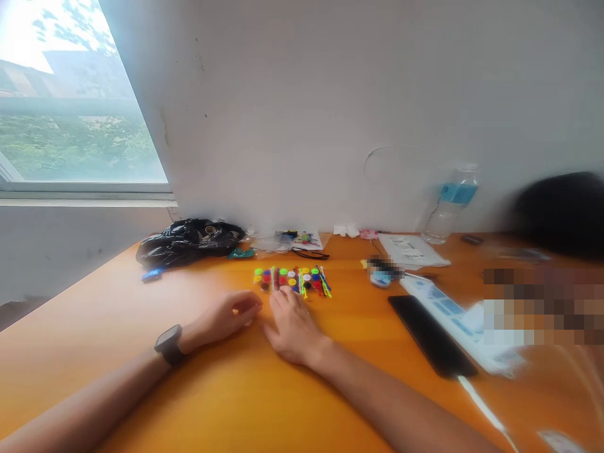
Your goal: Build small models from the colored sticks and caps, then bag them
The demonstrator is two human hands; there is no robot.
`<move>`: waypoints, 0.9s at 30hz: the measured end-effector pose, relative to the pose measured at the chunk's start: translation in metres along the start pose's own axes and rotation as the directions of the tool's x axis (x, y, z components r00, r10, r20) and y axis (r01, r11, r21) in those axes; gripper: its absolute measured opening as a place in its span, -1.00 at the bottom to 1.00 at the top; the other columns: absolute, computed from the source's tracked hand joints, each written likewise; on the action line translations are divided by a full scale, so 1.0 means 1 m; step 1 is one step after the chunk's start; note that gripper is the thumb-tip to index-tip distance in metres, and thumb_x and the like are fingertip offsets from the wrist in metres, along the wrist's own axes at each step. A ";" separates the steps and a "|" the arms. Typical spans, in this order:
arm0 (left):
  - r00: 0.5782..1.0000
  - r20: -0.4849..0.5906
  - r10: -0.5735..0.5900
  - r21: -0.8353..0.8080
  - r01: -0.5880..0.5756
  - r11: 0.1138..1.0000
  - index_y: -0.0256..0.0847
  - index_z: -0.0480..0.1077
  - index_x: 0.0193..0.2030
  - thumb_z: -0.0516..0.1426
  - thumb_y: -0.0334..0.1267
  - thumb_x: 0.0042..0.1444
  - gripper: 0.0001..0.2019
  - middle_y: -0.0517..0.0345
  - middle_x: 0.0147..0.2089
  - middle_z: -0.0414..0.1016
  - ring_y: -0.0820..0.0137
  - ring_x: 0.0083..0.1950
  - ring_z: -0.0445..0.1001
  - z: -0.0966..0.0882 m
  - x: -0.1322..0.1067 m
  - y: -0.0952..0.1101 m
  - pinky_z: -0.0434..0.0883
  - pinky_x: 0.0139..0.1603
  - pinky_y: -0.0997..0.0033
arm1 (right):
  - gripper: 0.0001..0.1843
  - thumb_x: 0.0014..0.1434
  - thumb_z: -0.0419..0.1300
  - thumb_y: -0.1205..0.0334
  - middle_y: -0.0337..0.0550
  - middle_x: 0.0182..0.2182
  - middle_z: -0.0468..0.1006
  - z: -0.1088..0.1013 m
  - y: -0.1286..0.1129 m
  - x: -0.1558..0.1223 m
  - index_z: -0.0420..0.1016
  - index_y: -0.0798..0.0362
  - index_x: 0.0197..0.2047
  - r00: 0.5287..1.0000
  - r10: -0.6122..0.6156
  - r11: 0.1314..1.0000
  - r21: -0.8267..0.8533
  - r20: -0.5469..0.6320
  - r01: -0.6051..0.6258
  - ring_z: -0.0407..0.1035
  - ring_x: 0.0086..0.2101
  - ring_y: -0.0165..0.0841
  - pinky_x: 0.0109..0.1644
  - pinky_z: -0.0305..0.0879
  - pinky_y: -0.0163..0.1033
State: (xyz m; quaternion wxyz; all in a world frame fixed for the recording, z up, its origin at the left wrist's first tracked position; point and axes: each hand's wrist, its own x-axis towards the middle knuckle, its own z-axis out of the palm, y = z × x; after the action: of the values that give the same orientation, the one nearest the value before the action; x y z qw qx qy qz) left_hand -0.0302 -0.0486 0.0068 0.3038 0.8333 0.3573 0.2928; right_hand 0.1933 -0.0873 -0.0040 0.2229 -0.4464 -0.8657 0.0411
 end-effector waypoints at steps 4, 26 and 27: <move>1.000 -0.009 -0.016 -0.043 0.016 0.999 -0.19 0.54 0.00 0.09 -0.10 0.42 -0.73 0.19 -0.35 0.58 0.45 -0.40 0.44 0.004 0.001 -0.006 0.39 -0.31 0.47 | -0.49 0.47 0.10 0.02 0.17 0.36 0.37 0.002 0.002 -0.001 0.41 0.13 0.33 0.999 0.012 1.000 -0.027 0.029 -0.011 0.08 0.39 0.04 0.48 0.14 0.19; 0.962 0.031 0.271 0.465 -0.254 0.848 0.08 0.32 0.45 0.03 -0.14 0.49 -0.56 0.00 0.48 0.31 0.04 0.46 0.26 -0.001 0.005 -0.016 0.22 0.50 -0.18 | -0.46 0.47 0.10 -0.03 0.12 0.30 0.47 -0.001 -0.002 0.000 0.42 0.14 0.33 1.000 -0.022 1.000 -0.010 0.012 0.022 0.13 0.38 0.03 0.50 0.11 0.17; 0.965 0.042 0.257 0.467 -0.247 0.849 0.07 0.30 0.47 0.02 -0.13 0.50 -0.55 -0.01 0.49 0.29 0.03 0.46 0.24 -0.002 0.005 -0.016 0.21 0.50 -0.19 | -0.47 0.47 0.10 -0.03 0.12 0.29 0.48 -0.001 -0.002 0.000 0.43 0.14 0.32 1.000 -0.030 0.999 -0.012 0.010 0.030 0.14 0.37 0.03 0.49 0.12 0.17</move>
State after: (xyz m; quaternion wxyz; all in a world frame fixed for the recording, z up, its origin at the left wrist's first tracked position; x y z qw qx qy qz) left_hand -0.0352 -0.0356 -0.0022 0.0483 0.9180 0.3085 0.2445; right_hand 0.1922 -0.0890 -0.0022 0.2167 -0.4347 -0.8735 0.0346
